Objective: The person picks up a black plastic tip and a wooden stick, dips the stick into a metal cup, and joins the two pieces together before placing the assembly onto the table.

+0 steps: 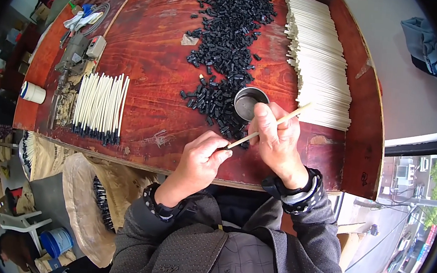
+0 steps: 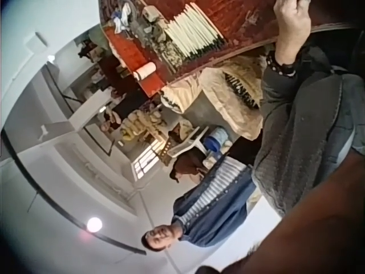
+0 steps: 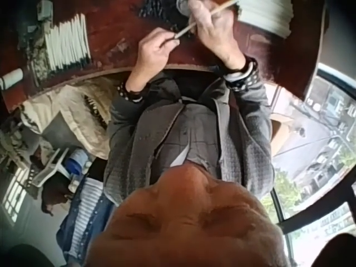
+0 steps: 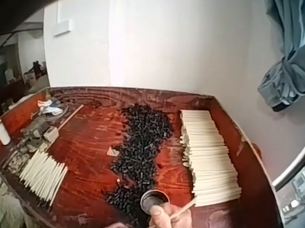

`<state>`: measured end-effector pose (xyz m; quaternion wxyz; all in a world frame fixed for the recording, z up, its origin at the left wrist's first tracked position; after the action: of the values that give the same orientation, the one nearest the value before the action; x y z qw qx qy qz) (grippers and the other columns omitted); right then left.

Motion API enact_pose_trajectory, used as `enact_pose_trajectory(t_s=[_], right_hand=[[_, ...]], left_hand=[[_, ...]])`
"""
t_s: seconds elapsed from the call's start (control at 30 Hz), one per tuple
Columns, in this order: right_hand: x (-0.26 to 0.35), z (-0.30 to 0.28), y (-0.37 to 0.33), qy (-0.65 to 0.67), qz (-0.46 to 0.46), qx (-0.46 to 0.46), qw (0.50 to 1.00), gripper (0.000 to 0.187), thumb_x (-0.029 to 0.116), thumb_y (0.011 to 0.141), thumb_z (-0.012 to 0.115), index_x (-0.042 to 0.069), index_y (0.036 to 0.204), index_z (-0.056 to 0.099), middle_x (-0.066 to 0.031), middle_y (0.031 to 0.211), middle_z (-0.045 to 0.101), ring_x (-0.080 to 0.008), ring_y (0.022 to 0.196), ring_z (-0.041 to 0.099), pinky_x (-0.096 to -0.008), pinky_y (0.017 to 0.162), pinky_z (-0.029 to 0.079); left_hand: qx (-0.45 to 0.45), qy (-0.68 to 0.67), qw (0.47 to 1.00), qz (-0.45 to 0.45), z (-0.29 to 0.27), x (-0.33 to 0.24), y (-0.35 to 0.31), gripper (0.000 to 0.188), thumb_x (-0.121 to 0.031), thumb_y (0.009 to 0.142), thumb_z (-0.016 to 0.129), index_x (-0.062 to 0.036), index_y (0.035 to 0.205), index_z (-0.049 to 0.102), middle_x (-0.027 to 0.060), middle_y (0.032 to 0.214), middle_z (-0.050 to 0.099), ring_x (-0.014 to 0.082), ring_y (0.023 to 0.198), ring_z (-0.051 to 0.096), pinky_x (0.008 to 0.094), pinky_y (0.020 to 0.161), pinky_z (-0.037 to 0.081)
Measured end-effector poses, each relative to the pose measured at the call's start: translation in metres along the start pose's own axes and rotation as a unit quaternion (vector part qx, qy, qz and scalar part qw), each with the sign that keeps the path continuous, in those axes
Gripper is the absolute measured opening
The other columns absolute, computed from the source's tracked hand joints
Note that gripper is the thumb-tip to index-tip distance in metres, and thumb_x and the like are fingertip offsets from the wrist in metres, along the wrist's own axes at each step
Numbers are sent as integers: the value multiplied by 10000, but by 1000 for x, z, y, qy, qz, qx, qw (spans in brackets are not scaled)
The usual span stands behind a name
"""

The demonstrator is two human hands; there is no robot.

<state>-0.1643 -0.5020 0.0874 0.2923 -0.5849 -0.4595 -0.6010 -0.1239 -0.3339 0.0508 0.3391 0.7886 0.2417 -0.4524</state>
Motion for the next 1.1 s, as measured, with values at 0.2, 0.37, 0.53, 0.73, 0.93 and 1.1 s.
enact_pose_trajectory(t_s=[0.2, 0.37, 0.53, 0.73, 0.93, 1.1], right_hand=[[-24, 9, 10, 78, 47, -3, 996, 320, 373, 1065, 551, 66, 982, 591, -3, 643, 570, -87, 535, 528, -237, 488, 373], [-21, -1, 14, 76, 24, -20, 997, 342, 402, 1062, 551, 64, 1106, 584, 20, 628, 500, -72, 536, 487, -218, 490, 326], [-24, -11, 16, 69, 38, -19, 997, 325, 389, 1057, 569, 66, 1072, 594, 18, 633, 505, -74, 529, 474, -221, 506, 336], [-26, -17, 16, 48, 38, -20, 998, 256, 330, 1061, 576, 76, 1045, 603, 20, 640, 534, -70, 539, 506, -225, 509, 347], [-24, -58, 7, -42, 66, -97, 992, 247, 283, 1064, 564, 48, 1022, 627, 30, 636, 503, -71, 535, 476, -226, 499, 349], [-16, -104, -1, -325, -40, -105, 939, 158, 162, 987, 649, 10, 1030, 640, -31, 673, 581, -152, 572, 586, -305, 541, 477]], left_hand=[[-54, 60, 996, 25, -30, -4, -3, 134, 31, 880, 705, 55, 1008, 675, 150, 940, 653, 265, 774, 652, 343, 692, 530], [-204, 292, 934, -26, -164, 32, -29, 146, -36, 914, 663, 51, 1028, 688, 179, 958, 660, 344, 830, 649, 405, 761, 532], [-297, 510, 803, -84, -311, 77, -76, 147, -49, 918, 617, 33, 1001, 706, 236, 957, 648, 423, 879, 649, 478, 792, 527], [-272, 604, 725, -192, -387, 131, -105, 162, -50, 905, 611, 21, 1019, 700, 241, 976, 652, 442, 872, 656, 512, 803, 527], [-277, 645, 706, -96, -390, 141, -101, 222, -37, 870, 611, 6, 1081, 665, 255, 1046, 638, 427, 1051, 591, 497, 932, 479], [-311, 469, 825, -52, -331, 110, -86, 278, -42, 922, 641, 22, 1192, 653, 193, 1111, 620, 360, 1014, 599, 428, 902, 489]])
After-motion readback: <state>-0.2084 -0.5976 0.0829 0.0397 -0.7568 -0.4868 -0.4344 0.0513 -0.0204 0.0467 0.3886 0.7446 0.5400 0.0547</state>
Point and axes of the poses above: each hand's wrist, its own y-axis towards the middle knuckle, its own z-axis out of the palm, x = y × z, the point moved 8 cm from there along y, towards the middle knuckle
